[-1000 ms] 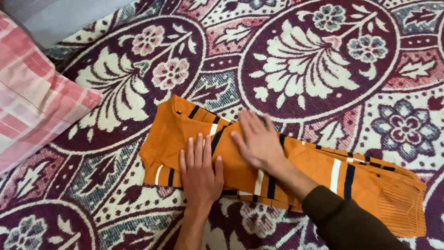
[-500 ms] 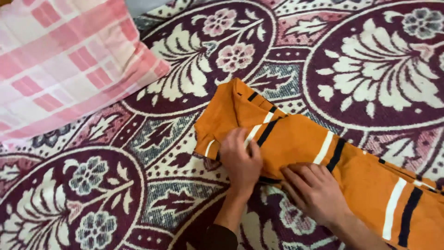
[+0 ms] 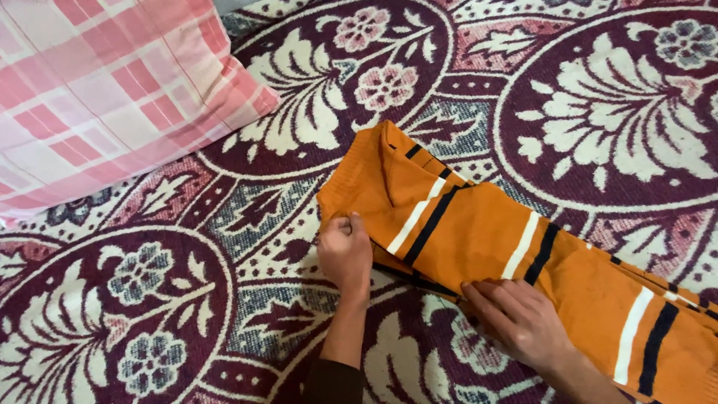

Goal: The person moves a stack of clothes, then picks up an orange sweater from the floor, smooths it, and folds it neatly.

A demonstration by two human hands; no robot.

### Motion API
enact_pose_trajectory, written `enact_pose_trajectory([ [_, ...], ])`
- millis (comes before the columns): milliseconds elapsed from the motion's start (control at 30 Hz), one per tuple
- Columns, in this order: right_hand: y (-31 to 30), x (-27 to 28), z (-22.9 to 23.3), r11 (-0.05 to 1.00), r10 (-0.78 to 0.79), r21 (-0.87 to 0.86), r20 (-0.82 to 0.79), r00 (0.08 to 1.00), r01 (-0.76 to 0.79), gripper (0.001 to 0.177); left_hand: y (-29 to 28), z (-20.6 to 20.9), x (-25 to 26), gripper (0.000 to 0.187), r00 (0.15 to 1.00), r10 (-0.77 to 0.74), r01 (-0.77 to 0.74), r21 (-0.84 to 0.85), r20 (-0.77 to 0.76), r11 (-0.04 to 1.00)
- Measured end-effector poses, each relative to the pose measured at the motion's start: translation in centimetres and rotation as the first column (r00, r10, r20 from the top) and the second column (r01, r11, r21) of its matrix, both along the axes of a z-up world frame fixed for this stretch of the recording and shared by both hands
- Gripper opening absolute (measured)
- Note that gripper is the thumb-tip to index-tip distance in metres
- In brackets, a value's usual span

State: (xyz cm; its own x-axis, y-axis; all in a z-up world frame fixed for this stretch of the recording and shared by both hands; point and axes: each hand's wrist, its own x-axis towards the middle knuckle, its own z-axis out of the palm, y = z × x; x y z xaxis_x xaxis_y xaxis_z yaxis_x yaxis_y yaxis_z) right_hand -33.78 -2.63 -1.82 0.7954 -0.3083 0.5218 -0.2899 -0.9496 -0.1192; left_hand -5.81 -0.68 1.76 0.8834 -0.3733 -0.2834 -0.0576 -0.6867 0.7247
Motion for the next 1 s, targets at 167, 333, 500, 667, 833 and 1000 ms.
enact_pose_trajectory([
  [167, 0.0, 0.1, -0.1, 0.999, -0.036, -0.023, -0.010, 0.999, 0.035, 0.040, 0.1, -0.5, -0.3, 0.030, 0.990, 0.110, -0.131, -0.271, -0.091, 0.954],
  [333, 1.4, -0.4, 3.8, 0.937, -0.342, -0.141, -0.180, 0.922, 0.320, 0.047, -0.6, -4.7, 0.4, 0.037, 0.942, 0.261, -0.326, -0.400, -0.210, 0.857],
  [500, 3.3, -9.0, 3.6, 0.789, -0.600, -0.067, -0.300, 0.742, 0.611, 0.093, -0.5, -3.5, -0.4, 0.029, 0.939, 0.275, -0.334, -0.362, -0.207, 0.870],
  [667, 5.7, -15.8, 4.4, 0.797, -0.603, -0.168, -0.157, 0.783, 0.580, 0.050, -0.6, -3.1, -0.2, 0.017, 0.876, 0.359, -0.470, -0.401, -0.323, 0.786],
  [833, 8.1, -20.4, 1.4, 0.677, -0.705, -0.027, -0.312, 0.637, 0.735, 0.115, -0.7, -1.9, -0.6, 0.013, 0.899, 0.327, -0.419, -0.352, -0.292, 0.837],
  [1000, 7.7, -23.5, 2.6, 0.554, -0.832, -0.223, -0.194, 0.520, 0.802, 0.060, -0.6, -1.4, -1.0, 0.017, 0.921, 0.306, -0.372, -0.313, -0.242, 0.874],
])
